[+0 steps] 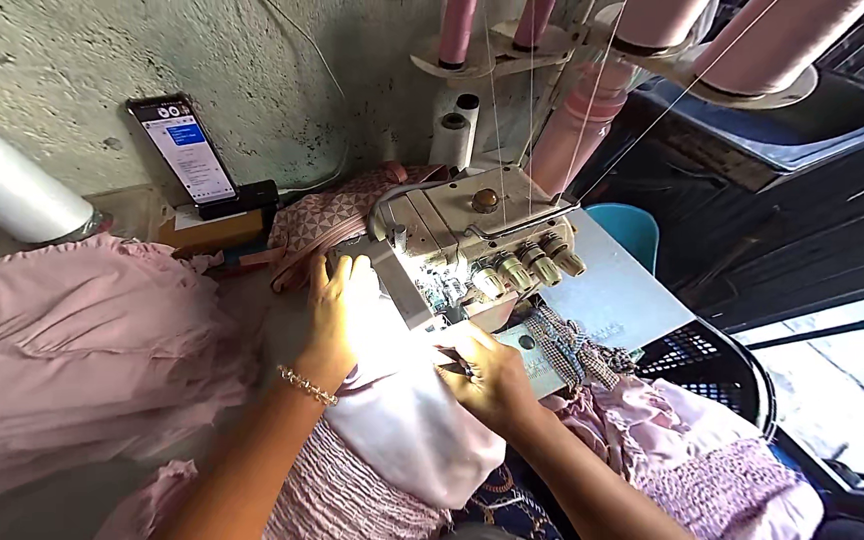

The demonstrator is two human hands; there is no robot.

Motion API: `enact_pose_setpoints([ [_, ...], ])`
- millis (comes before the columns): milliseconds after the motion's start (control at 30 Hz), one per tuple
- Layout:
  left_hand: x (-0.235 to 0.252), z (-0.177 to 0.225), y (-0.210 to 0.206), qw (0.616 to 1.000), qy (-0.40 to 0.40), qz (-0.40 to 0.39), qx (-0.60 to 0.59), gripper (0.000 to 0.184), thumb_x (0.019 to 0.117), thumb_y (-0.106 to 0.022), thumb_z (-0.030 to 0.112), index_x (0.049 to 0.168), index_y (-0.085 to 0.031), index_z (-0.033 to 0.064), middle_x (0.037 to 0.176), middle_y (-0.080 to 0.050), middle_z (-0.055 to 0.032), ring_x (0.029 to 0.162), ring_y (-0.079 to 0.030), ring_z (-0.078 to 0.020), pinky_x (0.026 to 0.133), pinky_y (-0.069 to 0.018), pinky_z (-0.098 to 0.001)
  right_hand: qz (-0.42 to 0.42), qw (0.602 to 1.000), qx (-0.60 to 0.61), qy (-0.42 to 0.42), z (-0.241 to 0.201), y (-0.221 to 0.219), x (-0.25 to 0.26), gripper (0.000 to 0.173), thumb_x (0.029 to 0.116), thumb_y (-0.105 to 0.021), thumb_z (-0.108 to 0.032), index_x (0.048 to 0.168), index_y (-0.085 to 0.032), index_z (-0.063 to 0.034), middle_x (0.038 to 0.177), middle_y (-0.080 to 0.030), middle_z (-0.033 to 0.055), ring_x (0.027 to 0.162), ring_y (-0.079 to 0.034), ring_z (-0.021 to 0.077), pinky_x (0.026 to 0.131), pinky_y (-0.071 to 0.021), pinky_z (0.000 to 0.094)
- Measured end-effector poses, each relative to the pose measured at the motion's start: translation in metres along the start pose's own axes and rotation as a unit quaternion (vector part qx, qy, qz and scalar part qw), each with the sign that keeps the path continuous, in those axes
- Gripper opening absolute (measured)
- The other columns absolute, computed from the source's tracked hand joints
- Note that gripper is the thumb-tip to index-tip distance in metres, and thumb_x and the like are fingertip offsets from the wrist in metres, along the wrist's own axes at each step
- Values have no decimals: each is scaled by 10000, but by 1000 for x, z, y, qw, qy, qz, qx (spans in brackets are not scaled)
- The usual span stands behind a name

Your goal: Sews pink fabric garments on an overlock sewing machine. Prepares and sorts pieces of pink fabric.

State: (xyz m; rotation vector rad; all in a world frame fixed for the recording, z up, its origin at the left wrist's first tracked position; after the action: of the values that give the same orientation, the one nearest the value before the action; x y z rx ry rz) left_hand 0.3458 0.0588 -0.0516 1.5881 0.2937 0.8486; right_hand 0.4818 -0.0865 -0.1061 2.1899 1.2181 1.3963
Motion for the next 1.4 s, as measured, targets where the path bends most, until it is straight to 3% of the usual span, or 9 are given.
enact_pose_setpoints([
  [200, -31, 7, 3, 999, 19, 35, -5, 516, 746, -765, 142, 1184, -640, -101, 1214, -637, -299, 1174, -592, -486, 1021, -356, -677, -21, 1000, 16, 16, 7, -1, 0, 160, 844, -680, -143, 958, -740, -47, 918, -730, 111, 727, -713, 211, 542, -553, 375],
  [267, -50, 26, 6, 998, 3, 47, 29, 240, 829, -686, 138, 940, -703, -74, 1068, -695, -290, 1092, -650, -480, 949, -416, -660, -33, 999, 28, 27, 10, 0, 0, 158, 872, -666, -146, 979, -751, -66, 929, -727, 110, 746, -714, 216, 556, -557, 376],
  [333, -61, 40, -2, 995, -25, 85, 46, 301, 953, -548, 234, 813, -708, 22, 860, -718, -190, 961, -683, -414, 869, -439, -580, -36, 999, 23, 31, 10, -3, 2, 161, 877, -657, -139, 987, -758, -76, 906, -707, 110, 700, -694, 218, 518, -535, 377],
  [633, -62, 42, -19, 992, -37, 92, -79, 415, 1043, -438, 331, 930, -731, 61, 901, -720, -110, 917, -689, -332, 871, -497, -532, -3, 999, -21, 30, 23, -6, 10, 144, 815, -632, -163, 850, -703, -43, 816, -662, 124, 619, -660, 257, 455, -489, 407],
  [800, -67, 50, -14, 993, -15, 106, -53, 347, 978, -534, 375, 860, -780, 161, 985, -754, -86, 991, -674, -338, 917, -390, -574, 0, 973, 167, -160, 36, -8, -19, 226, 996, -562, -229, 1081, -669, -49, 858, -678, 21, 748, -640, 88, 668, -535, 284],
  [900, -67, 54, -15, 992, -7, 116, -50, 295, 935, -584, 349, 832, -779, 154, 942, -748, -91, 957, -676, -351, 871, -395, -588, -72, 912, 279, -291, 39, -5, -44, 368, 963, -644, -426, 1038, -679, -67, 811, -629, -54, 690, -559, -10, 647, -478, 203],
  [967, -65, 59, -13, 992, -7, 119, -51, 264, 921, -574, 302, 832, -764, 141, 888, -730, -76, 909, -669, -324, 841, -386, -568, -112, 871, 351, -325, 38, -4, -52, 354, 920, -710, -401, 996, -672, -58, 781, -592, -86, 682, -530, -46, 653, -458, 169],
  [1167, -66, 76, -22, 987, 3, 106, -117, 230, 961, -587, 196, 900, -757, 54, 914, -731, -104, 869, -710, -242, 770, -564, -399, -73, 840, 443, -303, 19, -3, -61, 190, 901, -755, -268, 849, -671, -106, 700, -582, -136, 641, -525, -90, 611, -440, 129],
  [1400, -68, 71, -28, 981, 14, 130, -145, 212, 950, -608, 188, 914, -768, 54, 886, -745, -83, 865, -706, -190, 796, -543, -330, -55, 847, 434, -301, 18, -6, -59, 195, 905, -746, -251, 898, -683, -67, 727, -607, -106, 666, -540, -90, 633, -451, 120],
])
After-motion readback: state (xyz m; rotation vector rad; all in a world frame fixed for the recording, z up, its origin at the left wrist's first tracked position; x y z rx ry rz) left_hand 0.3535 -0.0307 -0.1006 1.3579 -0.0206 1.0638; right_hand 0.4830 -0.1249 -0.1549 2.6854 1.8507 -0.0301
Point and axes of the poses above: each hand's wrist, its own x-axis towards the middle knuckle, its own y-axis out of the back of the hand, z = x × y, the point moved 1 cm from there along x, towards the middle knuckle
